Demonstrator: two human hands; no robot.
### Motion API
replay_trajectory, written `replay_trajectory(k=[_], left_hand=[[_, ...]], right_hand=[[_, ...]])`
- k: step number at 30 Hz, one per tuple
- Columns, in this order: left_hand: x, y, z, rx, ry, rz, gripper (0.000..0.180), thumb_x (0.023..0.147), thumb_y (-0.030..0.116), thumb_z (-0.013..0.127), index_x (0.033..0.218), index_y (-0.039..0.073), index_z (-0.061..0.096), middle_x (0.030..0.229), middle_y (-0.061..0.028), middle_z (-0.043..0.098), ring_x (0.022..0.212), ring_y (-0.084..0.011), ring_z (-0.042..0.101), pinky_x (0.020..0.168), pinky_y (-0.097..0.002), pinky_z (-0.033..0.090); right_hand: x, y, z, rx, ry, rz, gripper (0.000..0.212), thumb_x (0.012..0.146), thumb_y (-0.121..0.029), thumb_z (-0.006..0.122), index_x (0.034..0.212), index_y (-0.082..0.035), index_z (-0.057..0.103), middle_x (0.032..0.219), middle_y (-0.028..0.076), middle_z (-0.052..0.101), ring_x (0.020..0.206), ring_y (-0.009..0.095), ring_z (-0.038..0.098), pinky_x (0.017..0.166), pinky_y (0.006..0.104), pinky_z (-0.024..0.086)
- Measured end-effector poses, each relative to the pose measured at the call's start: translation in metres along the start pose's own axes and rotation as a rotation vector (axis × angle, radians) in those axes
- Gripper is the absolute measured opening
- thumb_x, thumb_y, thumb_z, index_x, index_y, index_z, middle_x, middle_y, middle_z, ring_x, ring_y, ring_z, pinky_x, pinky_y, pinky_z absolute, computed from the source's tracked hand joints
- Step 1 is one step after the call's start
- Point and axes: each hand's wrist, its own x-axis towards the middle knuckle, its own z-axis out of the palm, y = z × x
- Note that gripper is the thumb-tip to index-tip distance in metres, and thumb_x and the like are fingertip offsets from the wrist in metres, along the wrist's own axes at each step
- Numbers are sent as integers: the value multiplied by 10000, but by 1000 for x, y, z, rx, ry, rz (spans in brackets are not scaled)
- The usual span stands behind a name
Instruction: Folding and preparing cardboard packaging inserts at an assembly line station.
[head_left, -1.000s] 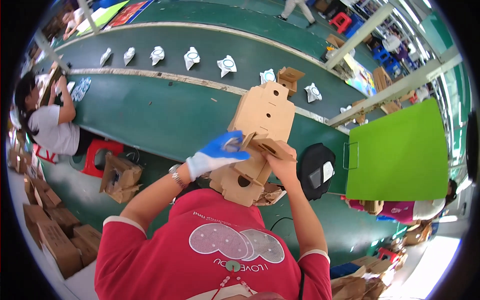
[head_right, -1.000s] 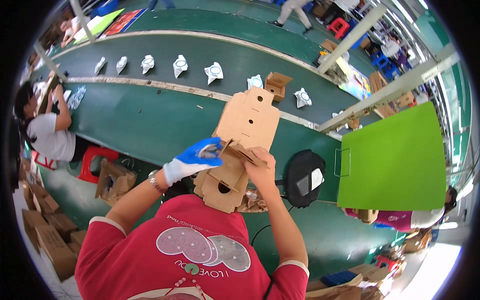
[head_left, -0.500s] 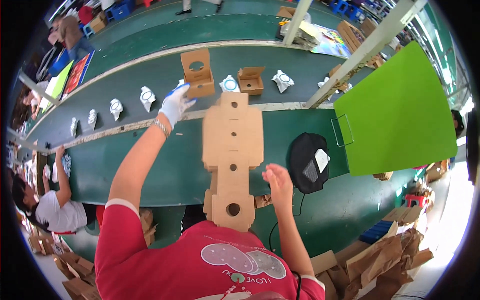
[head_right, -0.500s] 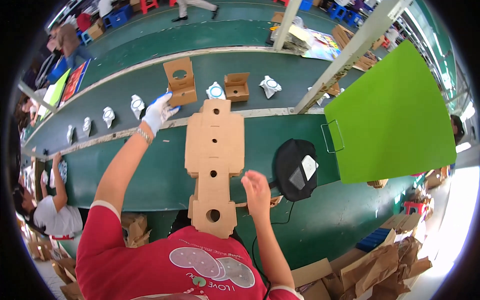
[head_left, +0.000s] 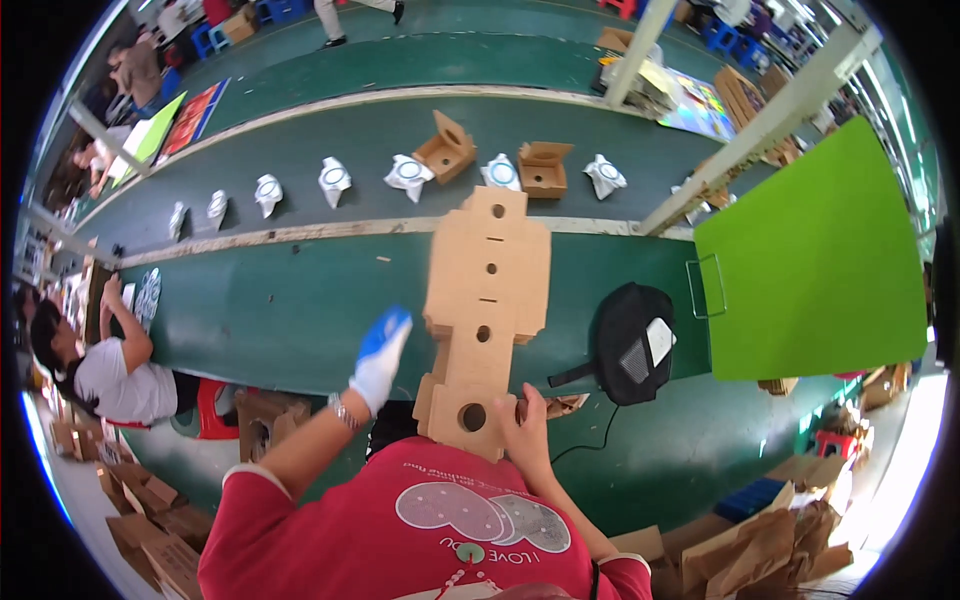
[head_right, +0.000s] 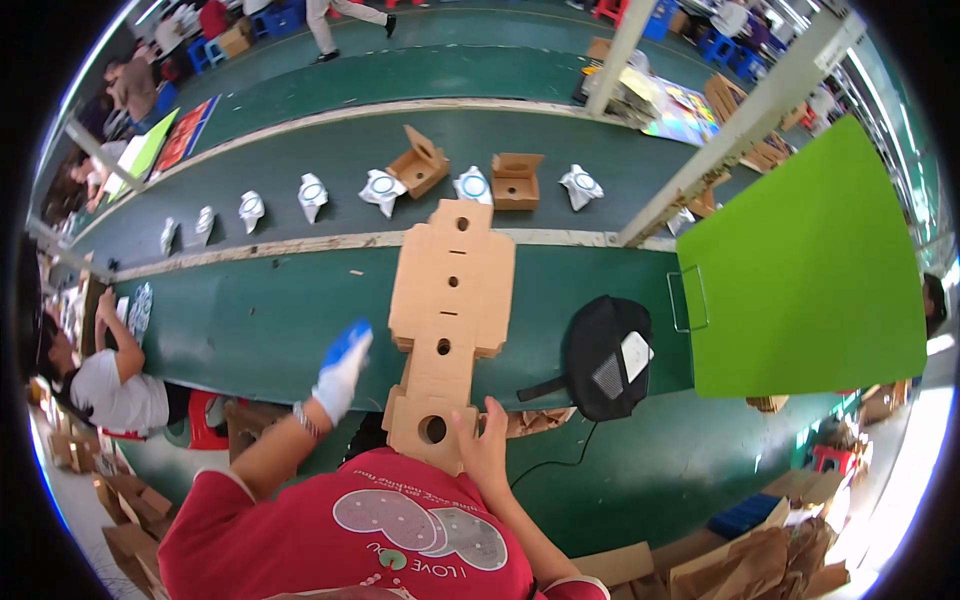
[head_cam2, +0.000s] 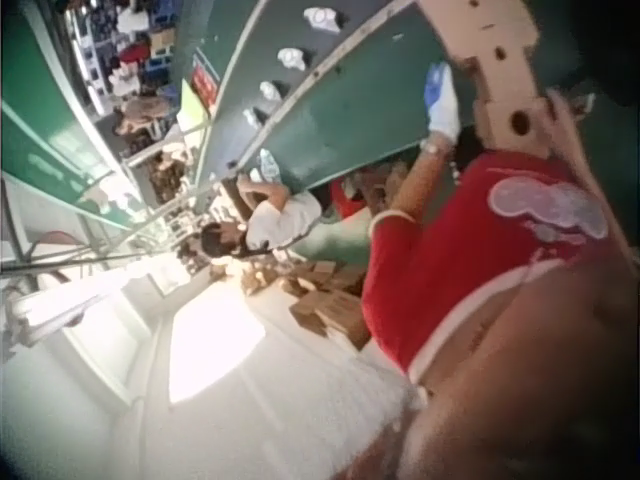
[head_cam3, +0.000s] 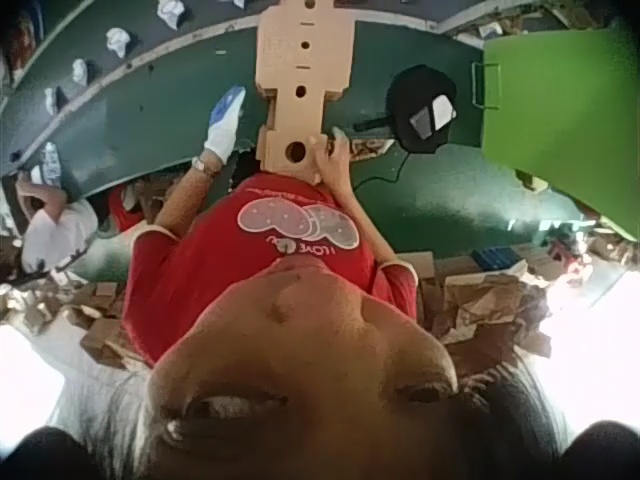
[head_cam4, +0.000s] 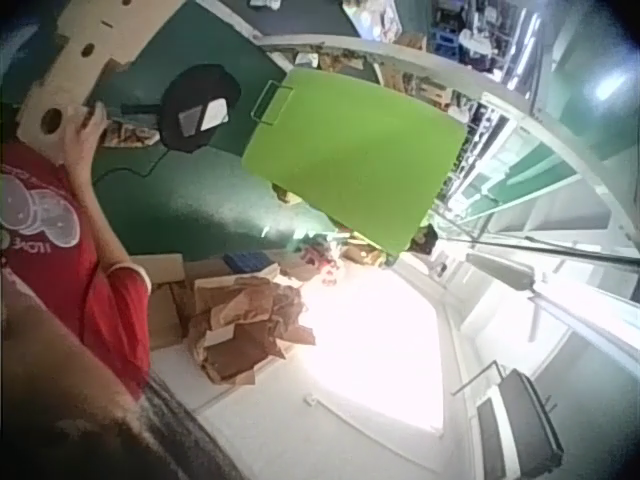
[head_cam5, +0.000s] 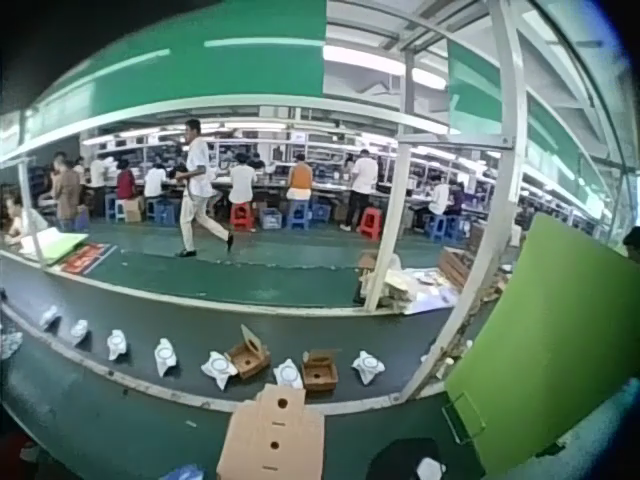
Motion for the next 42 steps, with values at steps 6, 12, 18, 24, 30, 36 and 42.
replay_trajectory(k=[6, 12, 18, 24, 30, 36, 42], left_hand=[[-110, -27, 1, 1026, -498, 800, 432, 1038, 283, 439, 1440, 128, 472, 1538, -241, 319, 1337, -363, 464, 1105, -393, 369], [-136, 3, 22, 311, -246, 184, 1029, 896, 357, 714, 1509, -95, 23, 1569, -292, 170, 1482, -343, 173, 1196, -385, 194], [-141, -15, 31, 342, -60, 358, 957, 860, 401, 739, 1469, -82, 182, 1472, -292, 314, 1389, -349, 349, 1124, -408, 322], [-144, 23, 22, -194, -148, 297, 568, 859, 233, 740, 1273, -36, 460, 1140, -151, 616, 1018, -190, 610, 862, -341, 505], [-152, 54, 18, -505, -398, 34, 222, 959, 212, 639, 1115, 56, 658, 846, 23, 620, 748, -65, 580, 638, -220, 464], [-138, 44, 15, -609, -506, -14, 402, 1018, 410, 506, 1229, 76, 585, 1026, -34, 647, 888, -120, 629, 761, -265, 530], [-89, 96, -35, -830, -289, -151, 979, 867, 809, 345, 1428, 8, 394, 1403, -188, 467, 1281, -332, 476, 1010, -498, 441]], right_hand=[[-25, -29, 5, -132, -183, -41, 881, 921, -347, 657, 1472, 132, 163, 1536, 326, 193, 1455, 415, 173, 1196, 429, 151], [-40, -59, 8, -131, -133, -172, 835, 957, -299, 616, 1514, 78, 121, 1584, 286, 118, 1479, 398, 130, 1197, 428, 140], [-50, -82, 4, -93, -30, -240, 641, 955, -197, 618, 1472, 21, 308, 1494, 226, 294, 1401, 343, 289, 1148, 404, 252], [-51, -109, 2, 592, -171, -123, 490, 938, -8, 595, 1392, 7, 410, 1329, 117, 484, 1209, 172, 484, 1032, 304, 384], [-24, -106, 9, 400, -341, 13, 278, 992, -203, 595, 1168, 4, 536, 1021, 54, 624, 927, 113, 584, 810, 253, 477], [-19, -127, -2, 671, -478, 169, 206, 1008, -264, 565, 940, -70, 580, 661, -68, 429, 579, 43, 386, 522, 235, 313], [-22, -175, -26, 855, -638, 106, 258, 1027, -235, 506, 814, -91, 482, 584, -50, 334, 503, 77, 327, 479, 261, 275]])
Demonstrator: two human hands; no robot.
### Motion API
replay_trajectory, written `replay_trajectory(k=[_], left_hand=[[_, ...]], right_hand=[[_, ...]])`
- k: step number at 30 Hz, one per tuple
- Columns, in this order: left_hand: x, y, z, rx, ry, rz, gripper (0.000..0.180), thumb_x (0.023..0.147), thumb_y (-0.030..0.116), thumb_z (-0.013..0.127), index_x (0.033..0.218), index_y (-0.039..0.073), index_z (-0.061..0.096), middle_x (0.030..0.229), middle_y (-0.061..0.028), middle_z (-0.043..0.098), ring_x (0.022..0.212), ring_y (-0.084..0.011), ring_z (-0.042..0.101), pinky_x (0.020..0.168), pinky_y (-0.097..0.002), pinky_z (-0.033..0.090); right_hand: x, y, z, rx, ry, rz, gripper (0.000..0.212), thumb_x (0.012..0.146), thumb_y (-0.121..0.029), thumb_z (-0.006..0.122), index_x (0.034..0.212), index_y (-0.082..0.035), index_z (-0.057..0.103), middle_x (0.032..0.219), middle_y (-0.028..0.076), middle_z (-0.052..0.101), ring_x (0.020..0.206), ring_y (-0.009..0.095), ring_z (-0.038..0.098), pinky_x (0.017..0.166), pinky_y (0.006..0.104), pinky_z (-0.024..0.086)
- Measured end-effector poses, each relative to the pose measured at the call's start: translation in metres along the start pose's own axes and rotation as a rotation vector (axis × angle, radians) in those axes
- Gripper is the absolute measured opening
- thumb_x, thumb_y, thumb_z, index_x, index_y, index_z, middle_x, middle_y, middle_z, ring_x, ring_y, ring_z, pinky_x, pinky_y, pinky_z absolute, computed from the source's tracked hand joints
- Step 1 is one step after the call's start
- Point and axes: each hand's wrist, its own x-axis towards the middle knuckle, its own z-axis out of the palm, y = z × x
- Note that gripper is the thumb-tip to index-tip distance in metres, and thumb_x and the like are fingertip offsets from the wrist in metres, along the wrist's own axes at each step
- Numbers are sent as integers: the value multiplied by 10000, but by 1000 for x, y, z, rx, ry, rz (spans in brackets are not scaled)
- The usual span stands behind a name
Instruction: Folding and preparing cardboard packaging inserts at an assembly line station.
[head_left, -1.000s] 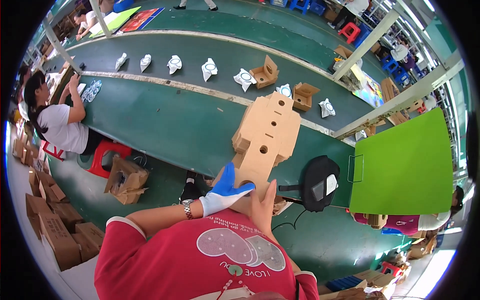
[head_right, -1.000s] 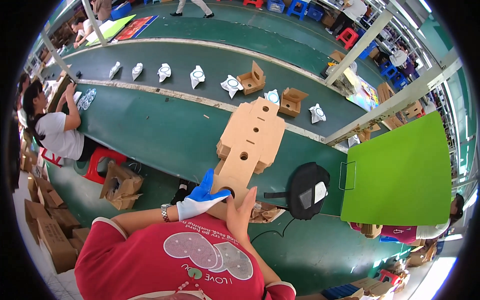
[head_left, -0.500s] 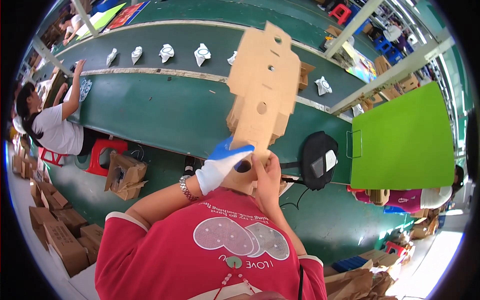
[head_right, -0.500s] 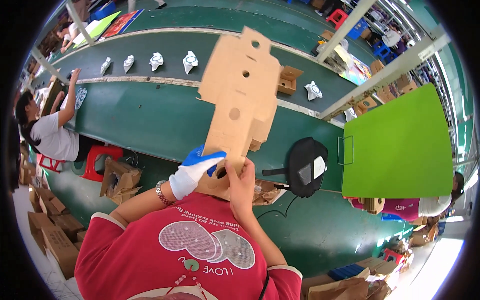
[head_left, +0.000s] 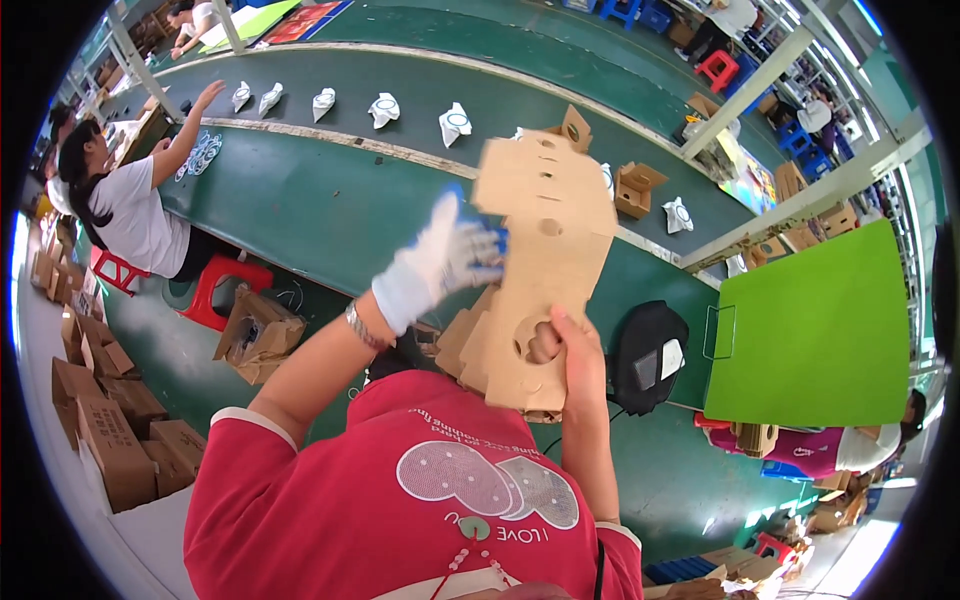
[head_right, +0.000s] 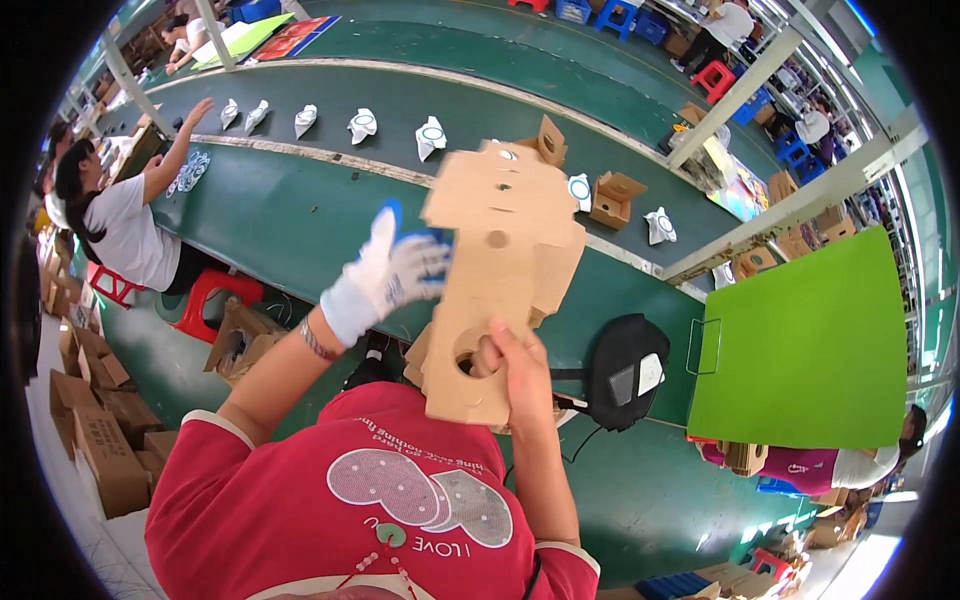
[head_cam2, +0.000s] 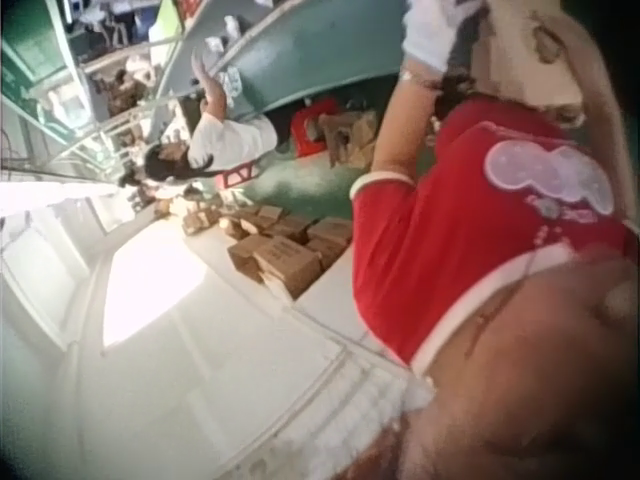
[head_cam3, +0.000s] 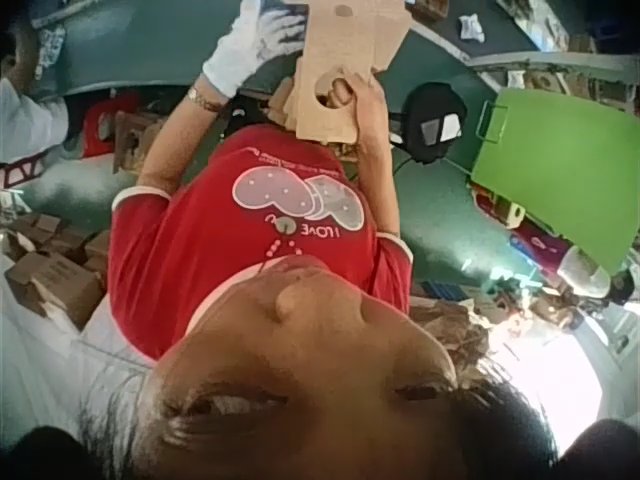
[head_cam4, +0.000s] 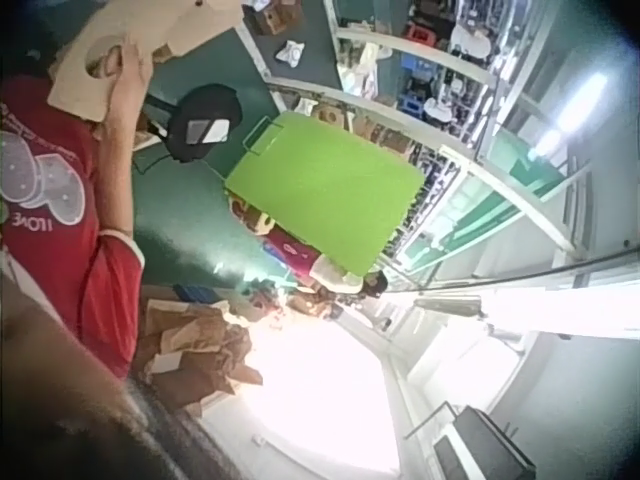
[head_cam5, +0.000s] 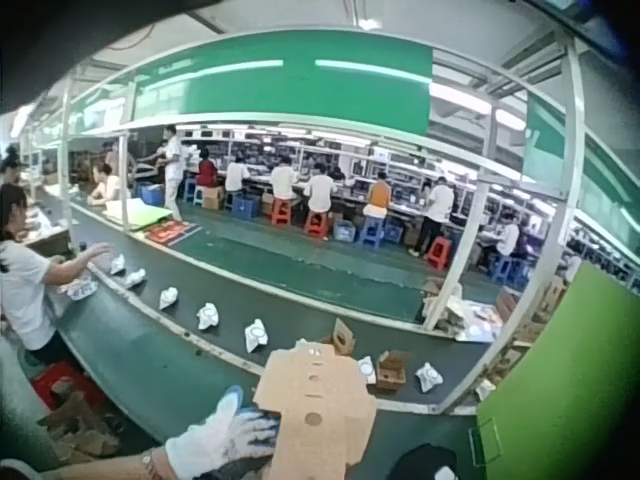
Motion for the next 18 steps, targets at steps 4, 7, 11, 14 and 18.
replay_trajectory(k=[4, 7, 11, 14, 18], left_hand=[[-7, 34, -9, -84, -225, 449, 386, 1010, 273, 505, 1277, -3, 547, 1244, -138, 622, 1117, -219, 628, 961, -360, 517], [-5, 31, -31, 0, -43, 471, 306, 985, 214, 546, 1190, -1, 618, 1172, -142, 660, 1062, -235, 657, 931, -372, 538], [2, 2, -67, 754, -62, 963, 249, 879, 76, 647, 1109, -17, 641, 1068, -148, 684, 971, -236, 667, 892, -385, 548], [-1, -17, -54, 318, -208, 213, 312, 888, 80, 638, 1187, -4, 613, 1128, -119, 660, 984, -177, 650, 889, -350, 535], [-37, -52, -27, 495, -153, 266, 630, 900, 203, 673, 1429, 0, 399, 1288, -124, 593, 1075, -210, 622, 851, -333, 548]], right_hand=[[2, 15, 25, -268, -224, 270, 325, 1034, -356, 471, 863, -82, 506, 628, -2, 446, 597, 124, 462, 567, 283, 394], [4, 14, 24, -243, -322, 286, 447, 1034, -441, 440, 1127, -9, 508, 970, 92, 546, 885, 181, 551, 750, 309, 449], [67, 8, -28, 171, -317, 167, 928, 919, -757, 325, 1493, -28, 335, 1503, 131, 421, 1350, 293, 434, 1090, 424, 359], [96, 11, -51, 252, -119, -59, 807, 960, -668, 371, 1495, -67, 319, 1491, 122, 429, 1333, 330, 453, 1104, 471, 384], [100, 27, -98, -111, 213, 126, 641, 853, -92, 594, 1453, -33, 376, 1250, 168, 599, 1095, 320, 617, 905, 412, 534]])
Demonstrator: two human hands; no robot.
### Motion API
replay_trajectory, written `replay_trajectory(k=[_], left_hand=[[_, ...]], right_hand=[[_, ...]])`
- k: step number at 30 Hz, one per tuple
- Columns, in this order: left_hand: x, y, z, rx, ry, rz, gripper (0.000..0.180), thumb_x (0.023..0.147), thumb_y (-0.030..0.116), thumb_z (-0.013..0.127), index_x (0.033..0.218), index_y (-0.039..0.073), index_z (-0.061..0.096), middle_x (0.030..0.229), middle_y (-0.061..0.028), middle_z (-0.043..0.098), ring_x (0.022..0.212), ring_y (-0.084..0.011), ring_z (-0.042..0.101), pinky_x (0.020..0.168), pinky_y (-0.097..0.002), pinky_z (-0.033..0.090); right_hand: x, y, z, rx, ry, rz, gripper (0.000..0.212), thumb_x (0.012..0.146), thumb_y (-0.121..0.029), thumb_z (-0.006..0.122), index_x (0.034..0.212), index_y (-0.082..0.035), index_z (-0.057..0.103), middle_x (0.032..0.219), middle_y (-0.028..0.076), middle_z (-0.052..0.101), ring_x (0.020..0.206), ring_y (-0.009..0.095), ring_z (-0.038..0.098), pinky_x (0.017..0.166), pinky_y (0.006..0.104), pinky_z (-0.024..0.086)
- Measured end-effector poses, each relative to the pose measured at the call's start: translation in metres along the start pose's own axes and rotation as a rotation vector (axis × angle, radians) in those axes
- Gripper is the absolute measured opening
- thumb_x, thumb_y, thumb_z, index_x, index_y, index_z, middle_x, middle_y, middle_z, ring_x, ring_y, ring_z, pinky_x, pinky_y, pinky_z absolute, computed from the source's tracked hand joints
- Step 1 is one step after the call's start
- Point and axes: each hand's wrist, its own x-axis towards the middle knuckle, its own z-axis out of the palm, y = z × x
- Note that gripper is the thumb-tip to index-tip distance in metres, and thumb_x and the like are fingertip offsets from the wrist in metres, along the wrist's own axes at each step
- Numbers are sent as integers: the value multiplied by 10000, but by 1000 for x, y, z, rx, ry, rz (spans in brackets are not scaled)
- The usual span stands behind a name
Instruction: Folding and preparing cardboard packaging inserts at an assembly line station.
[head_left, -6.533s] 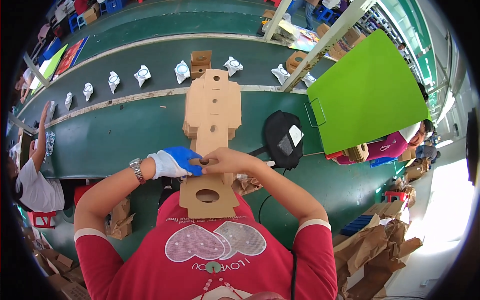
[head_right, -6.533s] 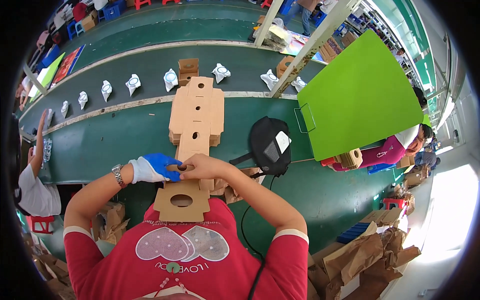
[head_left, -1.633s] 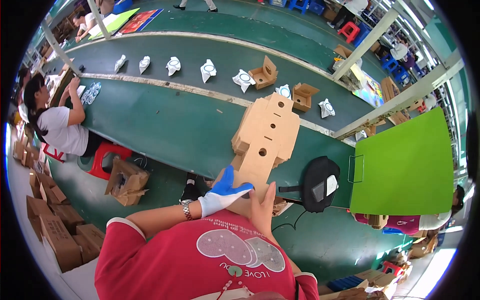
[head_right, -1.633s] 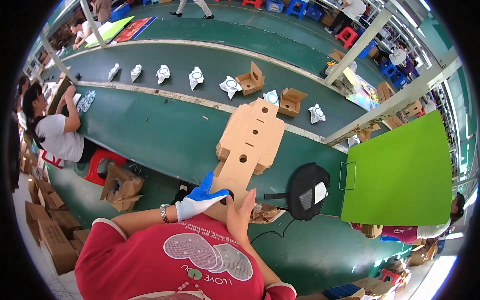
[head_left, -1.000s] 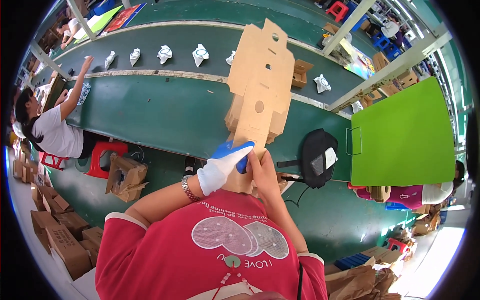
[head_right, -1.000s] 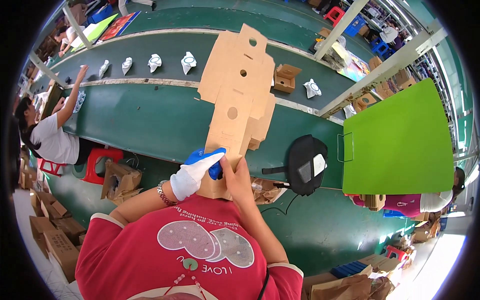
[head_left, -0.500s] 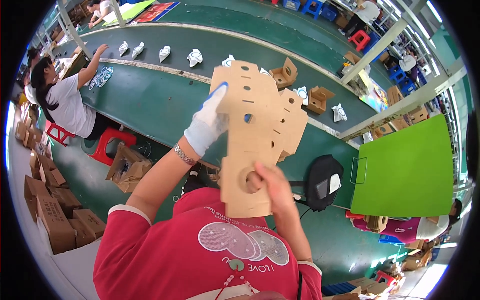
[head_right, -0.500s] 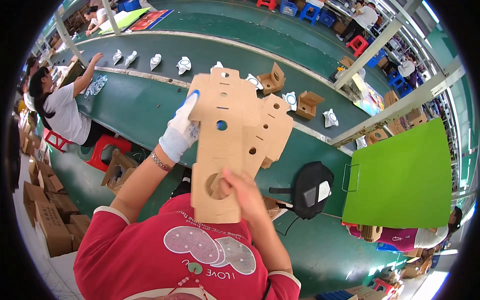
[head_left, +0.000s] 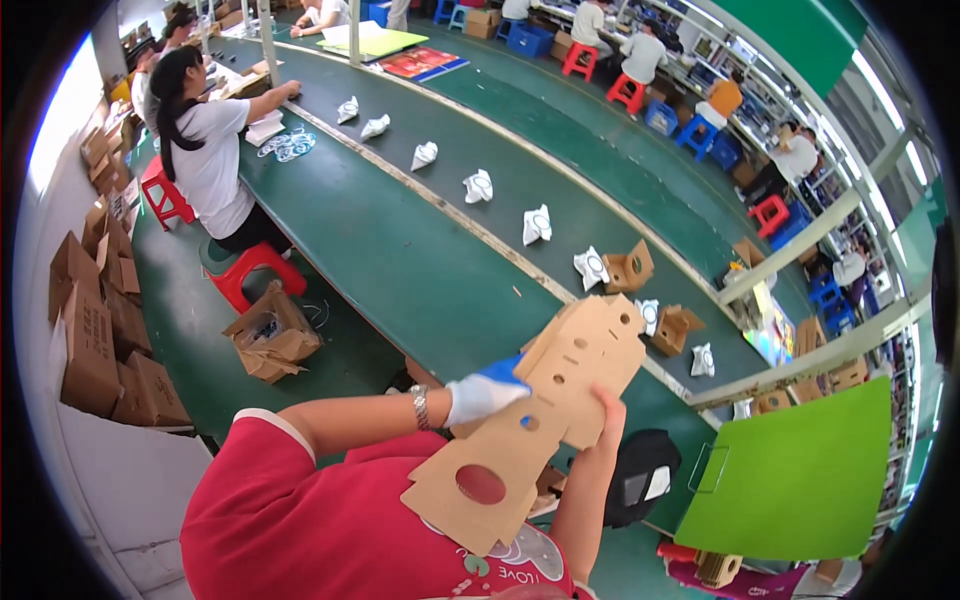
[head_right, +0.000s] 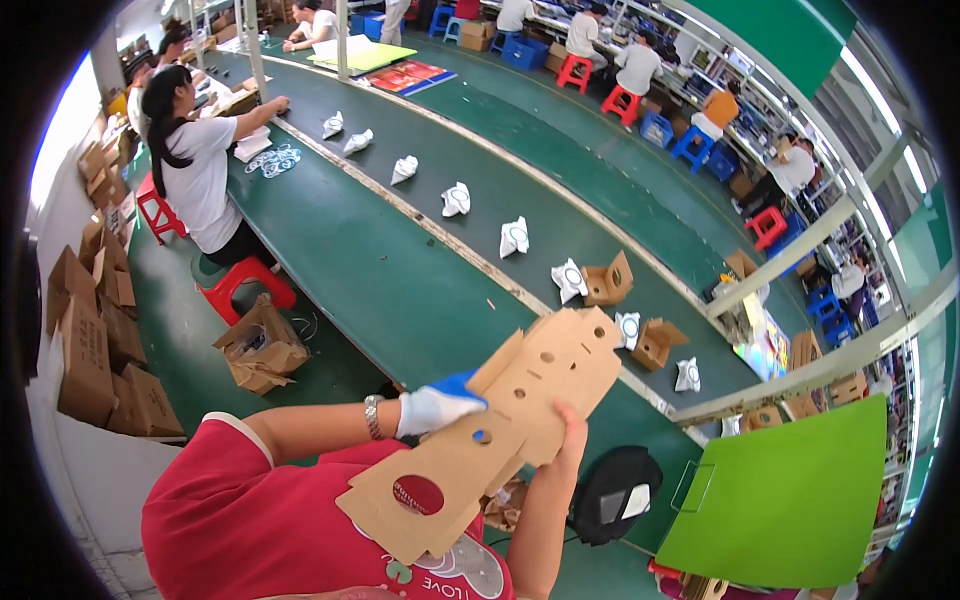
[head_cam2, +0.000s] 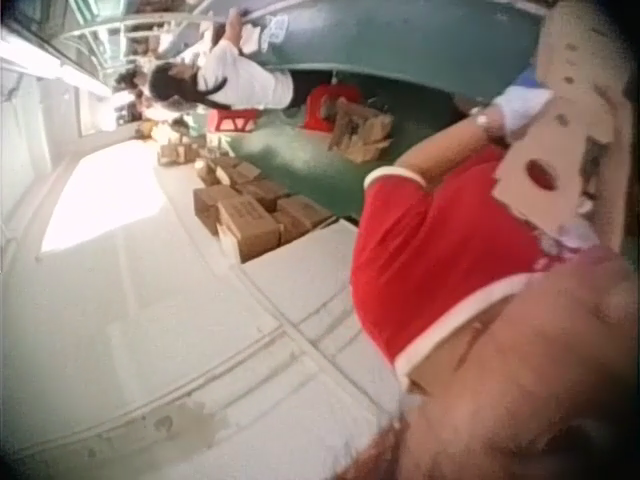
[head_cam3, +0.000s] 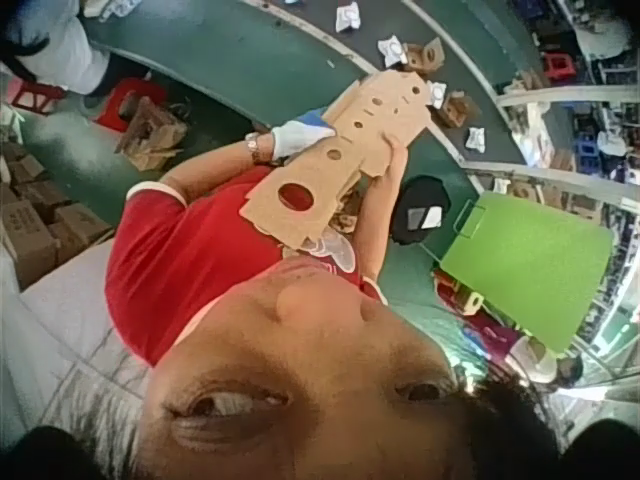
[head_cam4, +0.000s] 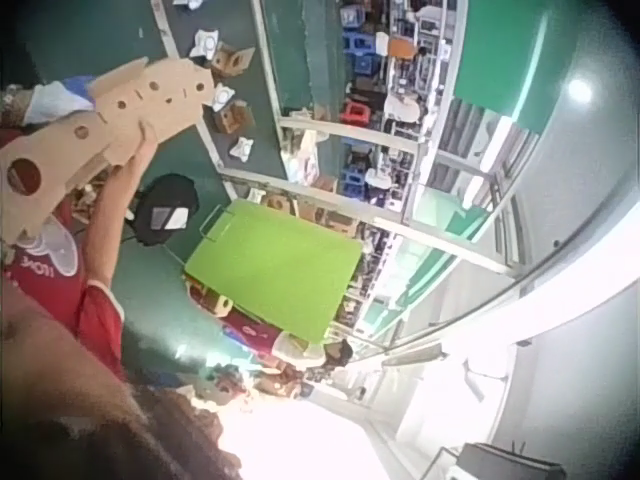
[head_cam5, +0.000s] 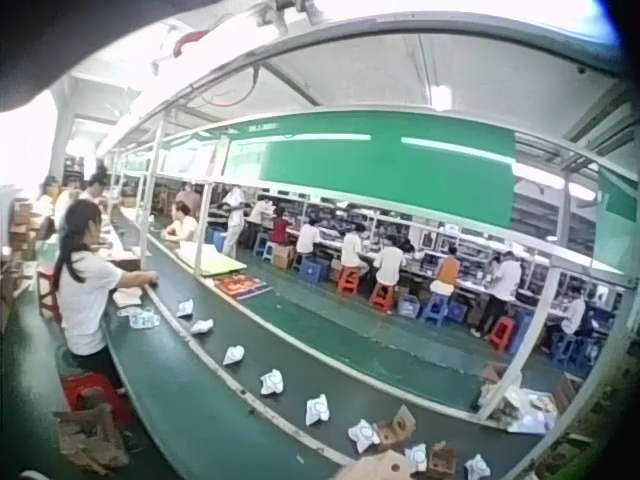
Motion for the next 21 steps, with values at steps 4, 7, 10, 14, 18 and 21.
replay_trajectory(k=[4, 7, 10, 14, 18, 21], left_hand=[[-22, -3, -1, 664, -11, 175, 812, 903, 361, 680, 1509, 15, 265, 1472, -198, 408, 1232, -234, 519, 1010, -364, 456], [-2, -12, -35, 725, -69, 338, 759, 947, 380, 636, 1498, -10, 289, 1461, -139, 445, 1283, -226, 488, 1044, -347, 427], [-3, 10, -35, -170, -179, 35, 551, 1022, 229, 525, 1506, 58, 328, 1514, -73, 387, 1335, -133, 411, 1082, -302, 393], [2, 1, -30, 137, -75, 258, 559, 1027, 205, 508, 1521, 60, 289, 1534, -86, 369, 1379, -167, 380, 1132, -309, 335], [7, -30, -29, 109, -101, 237, 632, 1012, 187, 532, 1546, 82, 211, 1585, -60, 275, 1447, -196, 283, 1179, -340, 275], [8, -13, -17, 161, -140, 192, 634, 1011, 191, 531, 1542, 79, 205, 1582, -52, 277, 1447, -189, 278, 1183, -328, 264]], right_hand=[[-38, 2, 41, -55, -30, -32, 729, 752, 20, 537, 1459, -50, 370, 1256, 165, 576, 1084, 315, 611, 862, 388, 545], [-75, -2, 89, -144, 23, -256, 775, 710, 68, 508, 1458, -78, 372, 1295, 157, 537, 1116, 305, 587, 877, 384, 534], [-74, 20, 81, -116, -67, -183, 746, 711, 92, 496, 1430, -77, 395, 1303, 139, 516, 1157, 288, 553, 925, 376, 506], [-90, 36, 95, -108, -75, -259, 349, 987, -128, 506, 1328, -58, 487, 1275, 114, 533, 1157, 234, 539, 985, 361, 451], [-100, 38, 89, -174, -12, -269, 418, 1061, -351, 369, 1218, -8, 549, 1190, 120, 571, 1083, 220, 555, 956, 352, 446], [-103, 30, 84, -282, 45, -307, 444, 1063, -362, 347, 1164, -2, 585, 1160, 109, 576, 1081, 195, 537, 953, 330, 428]])
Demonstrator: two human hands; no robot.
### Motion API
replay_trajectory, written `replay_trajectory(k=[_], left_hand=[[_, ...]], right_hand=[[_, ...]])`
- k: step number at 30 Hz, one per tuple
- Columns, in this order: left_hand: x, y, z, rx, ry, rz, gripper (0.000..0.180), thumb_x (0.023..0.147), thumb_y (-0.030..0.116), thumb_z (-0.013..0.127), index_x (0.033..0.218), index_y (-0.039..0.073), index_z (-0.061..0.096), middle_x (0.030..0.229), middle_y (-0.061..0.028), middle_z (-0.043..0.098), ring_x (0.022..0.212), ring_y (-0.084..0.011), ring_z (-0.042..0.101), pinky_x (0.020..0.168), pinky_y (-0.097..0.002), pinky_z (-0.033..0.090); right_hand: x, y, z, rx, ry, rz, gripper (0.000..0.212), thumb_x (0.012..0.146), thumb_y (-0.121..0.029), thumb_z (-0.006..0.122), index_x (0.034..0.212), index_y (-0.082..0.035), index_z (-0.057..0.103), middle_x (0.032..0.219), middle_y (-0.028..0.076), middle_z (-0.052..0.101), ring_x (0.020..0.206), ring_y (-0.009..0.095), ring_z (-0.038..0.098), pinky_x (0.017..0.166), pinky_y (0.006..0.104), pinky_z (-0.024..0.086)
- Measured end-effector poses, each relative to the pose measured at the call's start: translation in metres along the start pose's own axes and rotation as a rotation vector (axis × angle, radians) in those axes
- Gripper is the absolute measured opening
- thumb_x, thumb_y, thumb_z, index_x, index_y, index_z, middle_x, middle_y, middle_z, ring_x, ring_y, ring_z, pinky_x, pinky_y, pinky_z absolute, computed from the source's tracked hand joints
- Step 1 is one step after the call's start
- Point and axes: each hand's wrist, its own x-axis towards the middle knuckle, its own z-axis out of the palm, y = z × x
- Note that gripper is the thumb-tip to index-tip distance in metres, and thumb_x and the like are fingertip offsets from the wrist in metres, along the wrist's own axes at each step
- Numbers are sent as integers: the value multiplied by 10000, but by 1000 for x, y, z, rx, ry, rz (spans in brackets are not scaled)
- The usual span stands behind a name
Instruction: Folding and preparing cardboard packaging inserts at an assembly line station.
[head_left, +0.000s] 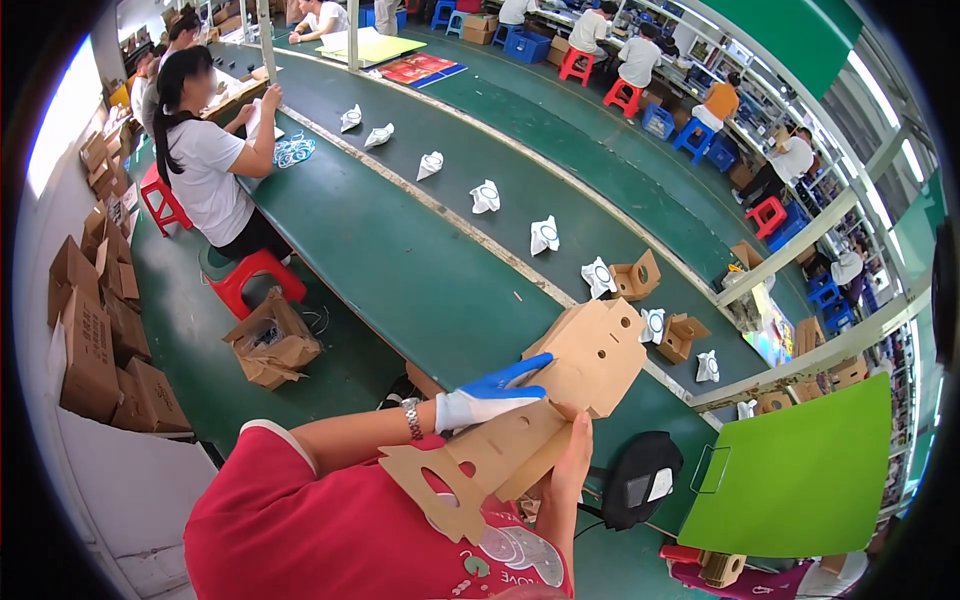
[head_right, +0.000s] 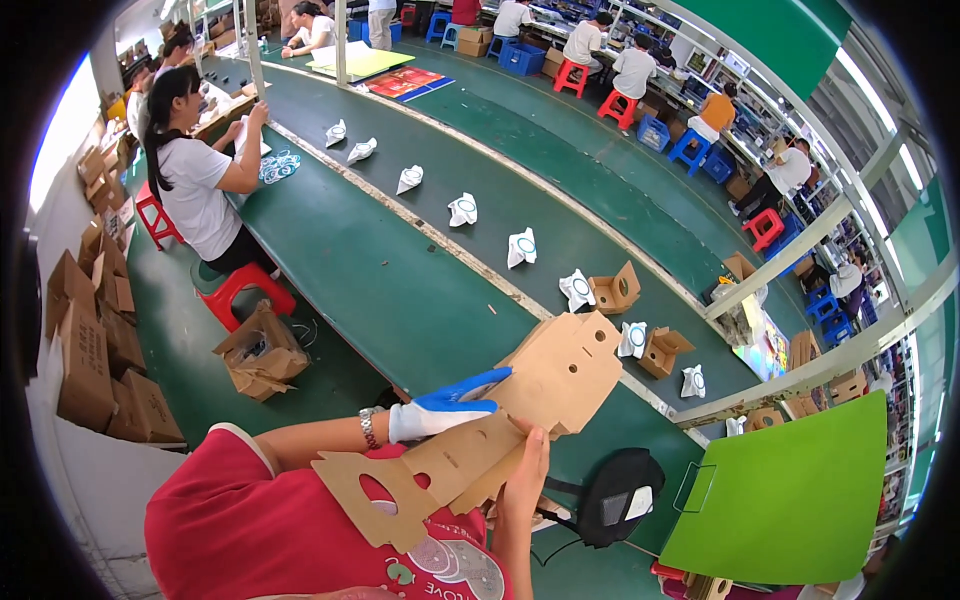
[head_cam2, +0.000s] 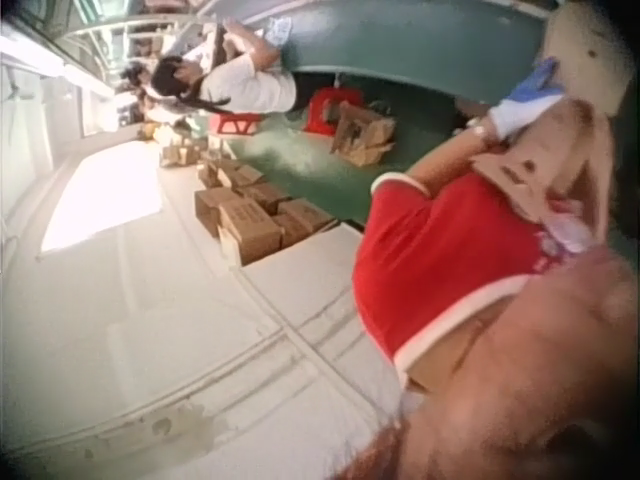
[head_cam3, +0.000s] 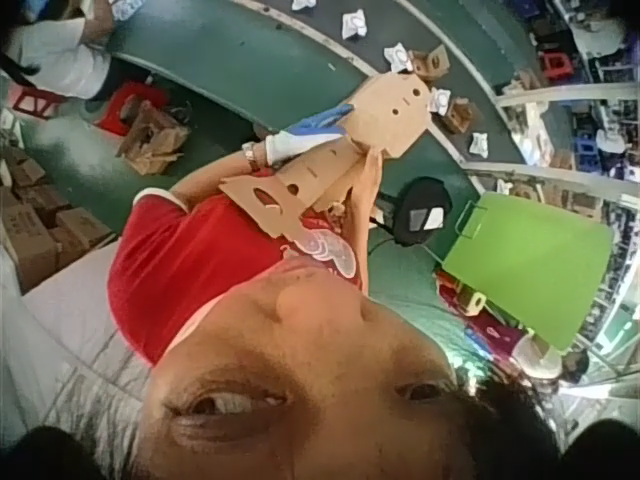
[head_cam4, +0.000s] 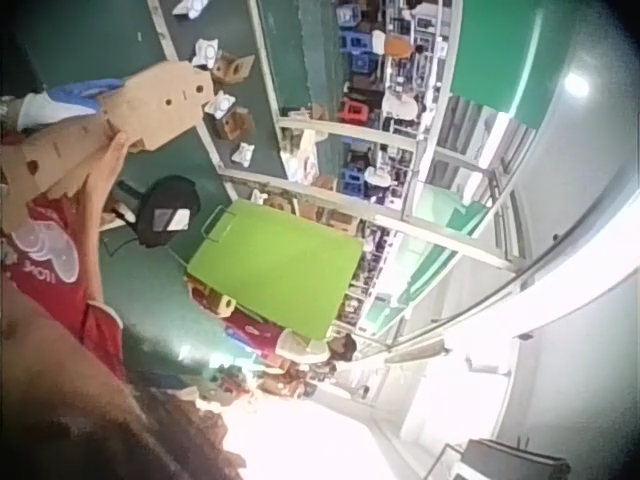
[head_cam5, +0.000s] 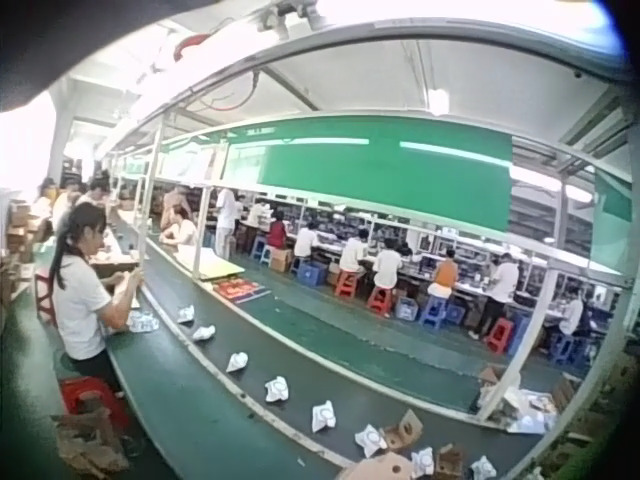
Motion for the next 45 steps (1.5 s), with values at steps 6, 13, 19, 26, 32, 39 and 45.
replay_trajectory(k=[6, 13, 19, 26, 32, 39, 45], left_hand=[[8, -13, 0, 114, -134, 60, 378, 1050, 315, 424, 1298, 74, 578, 1286, -50, 587, 1179, -148, 531, 1053, -324, 379], [-6, -15, 40, -135, 388, 9, 442, 972, 150, 612, 1382, 48, 481, 1231, -69, 600, 992, -106, 584, 880, -266, 478], [-4, -41, 32, -28, 423, 198, 599, 917, 114, 687, 1450, 66, 417, 1390, -82, 510, 979, -99, 564, 851, -267, 496], [-18, -30, -17, 129, 55, -209, 508, 1054, 428, 384, 1104, 25, 690, 1090, -139, 713, 907, -185, 649, 859, -340, 494], [30, 24, -27, 889, -620, -86, 656, 812, 614, 670, 1235, 113, 635, 1024, -148, 705, 943, -302, 683, 821, -408, 528], [70, 42, 8, 1240, -910, -392, 699, 733, 509, 734, 1271, 85, 594, 1156, -200, 655, 1074, -335, 637, 894, -427, 511], [60, 18, 11, 1240, -771, -205, 631, 704, 439, 760, 1221, 104, 627, 1082, -184, 675, 1021, -342, 647, 856, -444, 518]], right_hand=[[4, -12, -19, 91, -7, 16, 428, 1032, -375, 428, 1128, 4, 603, 1069, 116, 626, 944, 208, 607, 884, 345, 474], [7, 23, -13, 65, 101, -126, 219, 972, -183, 580, 1121, -24, 556, 988, 72, 606, 864, 135, 569, 799, 272, 454], [-4, 5, 15, 39, 143, -136, 519, 1044, -277, 486, 1459, -2, 341, 1192, 133, 613, 1078, 175, 575, 885, 298, 482], [-2, 19, -36, 365, -193, 392, 736, 1031, -595, 236, 1151, 15, 628, 1178, 124, 643, 1112, 231, 581, 985, 349, 449], [26, 3, -50, -223, -530, 257, 204, 851, -93, 740, 993, -37, 604, 1138, 66, 587, 1084, 173, 557, 940, 310, 451], [27, -8, -31, -834, -438, -65, 396, 761, -109, 760, 1115, 7, 626, 1135, 146, 661, 1084, 253, 626, 966, 349, 465], [26, -16, -43, -873, -398, -43, 397, 761, -198, 747, 1078, 30, 674, 1031, 194, 707, 919, 312, 693, 851, 379, 526]])
